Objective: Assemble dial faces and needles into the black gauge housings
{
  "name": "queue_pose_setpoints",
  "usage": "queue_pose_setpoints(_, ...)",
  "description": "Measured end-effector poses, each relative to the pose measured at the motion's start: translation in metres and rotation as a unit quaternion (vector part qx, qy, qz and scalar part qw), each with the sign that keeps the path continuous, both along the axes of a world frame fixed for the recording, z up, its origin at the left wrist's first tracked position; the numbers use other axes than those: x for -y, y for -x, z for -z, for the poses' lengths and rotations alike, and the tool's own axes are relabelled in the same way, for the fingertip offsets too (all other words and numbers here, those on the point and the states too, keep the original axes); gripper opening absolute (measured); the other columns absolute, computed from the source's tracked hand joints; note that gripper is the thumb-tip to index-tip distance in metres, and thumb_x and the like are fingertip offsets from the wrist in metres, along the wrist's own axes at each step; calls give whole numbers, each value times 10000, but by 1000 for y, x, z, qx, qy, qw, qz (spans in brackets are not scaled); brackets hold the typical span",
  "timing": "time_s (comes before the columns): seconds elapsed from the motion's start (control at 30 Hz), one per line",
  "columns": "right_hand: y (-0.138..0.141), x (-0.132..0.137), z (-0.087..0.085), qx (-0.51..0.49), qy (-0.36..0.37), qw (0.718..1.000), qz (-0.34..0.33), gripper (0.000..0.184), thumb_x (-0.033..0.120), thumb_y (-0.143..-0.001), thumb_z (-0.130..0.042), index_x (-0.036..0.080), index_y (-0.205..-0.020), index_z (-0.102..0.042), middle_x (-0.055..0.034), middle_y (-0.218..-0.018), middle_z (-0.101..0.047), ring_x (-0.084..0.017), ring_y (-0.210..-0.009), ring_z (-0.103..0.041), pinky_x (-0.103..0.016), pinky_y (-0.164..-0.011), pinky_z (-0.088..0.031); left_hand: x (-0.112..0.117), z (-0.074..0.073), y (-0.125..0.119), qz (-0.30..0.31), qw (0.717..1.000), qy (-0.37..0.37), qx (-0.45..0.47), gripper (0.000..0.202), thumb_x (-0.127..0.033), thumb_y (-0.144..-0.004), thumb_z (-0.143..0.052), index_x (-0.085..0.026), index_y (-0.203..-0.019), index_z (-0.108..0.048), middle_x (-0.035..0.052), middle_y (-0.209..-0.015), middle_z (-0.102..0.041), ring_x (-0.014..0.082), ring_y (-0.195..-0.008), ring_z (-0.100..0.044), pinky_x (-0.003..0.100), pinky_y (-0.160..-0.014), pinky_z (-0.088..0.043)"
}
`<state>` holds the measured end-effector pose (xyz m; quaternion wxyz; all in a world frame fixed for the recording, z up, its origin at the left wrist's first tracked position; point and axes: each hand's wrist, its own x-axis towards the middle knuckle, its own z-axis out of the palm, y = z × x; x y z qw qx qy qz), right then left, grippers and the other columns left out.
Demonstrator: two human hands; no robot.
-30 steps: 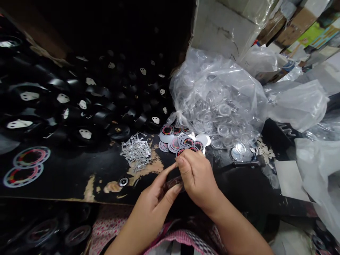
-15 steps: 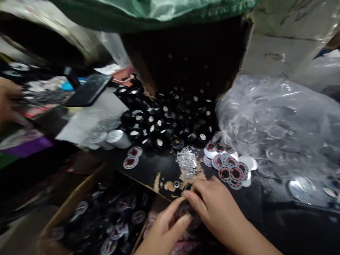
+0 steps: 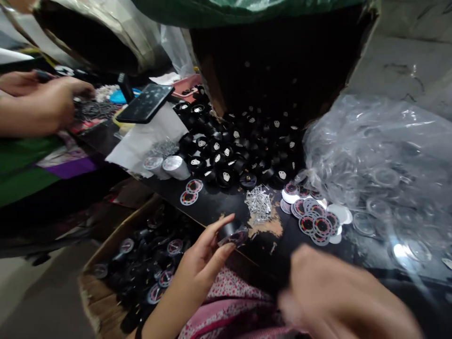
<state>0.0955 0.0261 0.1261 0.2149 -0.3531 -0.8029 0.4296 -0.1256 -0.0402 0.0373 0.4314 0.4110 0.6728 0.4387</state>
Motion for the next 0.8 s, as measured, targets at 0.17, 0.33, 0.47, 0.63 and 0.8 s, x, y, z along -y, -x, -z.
queue_pose_setpoints(0.17, 31, -20, 48, -17, -37, 999, -22, 377, 303, -912, -674, 292, -1282, -605, -68, -1261, -611, -239, -1182, -558, -447, -1021, -462, 2, -6, -12, 66, 995, -8, -67, 451, -347, -923, -589, -316, -1372, -593, 26, -1382, -663, 235, -1220, -646, 351, -1040, -494)
queue_pose_setpoints(0.33, 35, -10, 55, -56, 2, 998, -23, 190, 207, -907, -658, 275, -1085, -650, -45, -1070, -630, -225, -1044, -587, -406, -913, -492, 13, -7, -17, 137, 983, -44, -115, 446, -276, -948, -532, -284, -1392, -578, 57, -1390, -654, 229, -1282, -597, 357, -1093, -444)
queue_pose_setpoints(0.47, 42, -3, 63, -77, 34, 996, -10, 173, 159, -859, -675, 252, -1003, -650, -34, -1003, -629, -221, -991, -594, -381, -860, -504, 17, -9, -22, 134, 983, -45, -115, 418, -271, -947, -530, -293, -1359, -599, 64, -1379, -662, 236, -1253, -619, 341, -1047, -483)
queue_pose_setpoints(0.63, 40, -6, 57, -52, 23, 997, -41, 184, 185, -855, -677, 246, -1028, -666, -54, -1043, -677, -232, -1000, -638, -399, -886, -530, 40, 16, 7, 102, 988, 22, -112, 368, -349, -931, -558, -312, -1284, -657, 45, -1320, -704, 265, -1202, -658, 364, -1020, -512)
queue_pose_setpoints(0.8, -16, -6, 29, -101, -43, 994, 0, 254, 312, -863, -629, 464, -1057, -689, -7, -916, -711, -235, -927, -668, -374, -743, -563, 71, 60, 79, -36, 947, 86, -308, 377, -411, -881, -599, -247, -1209, -684, 113, -1284, -716, 345, -1221, -640, 523, -1040, -484)
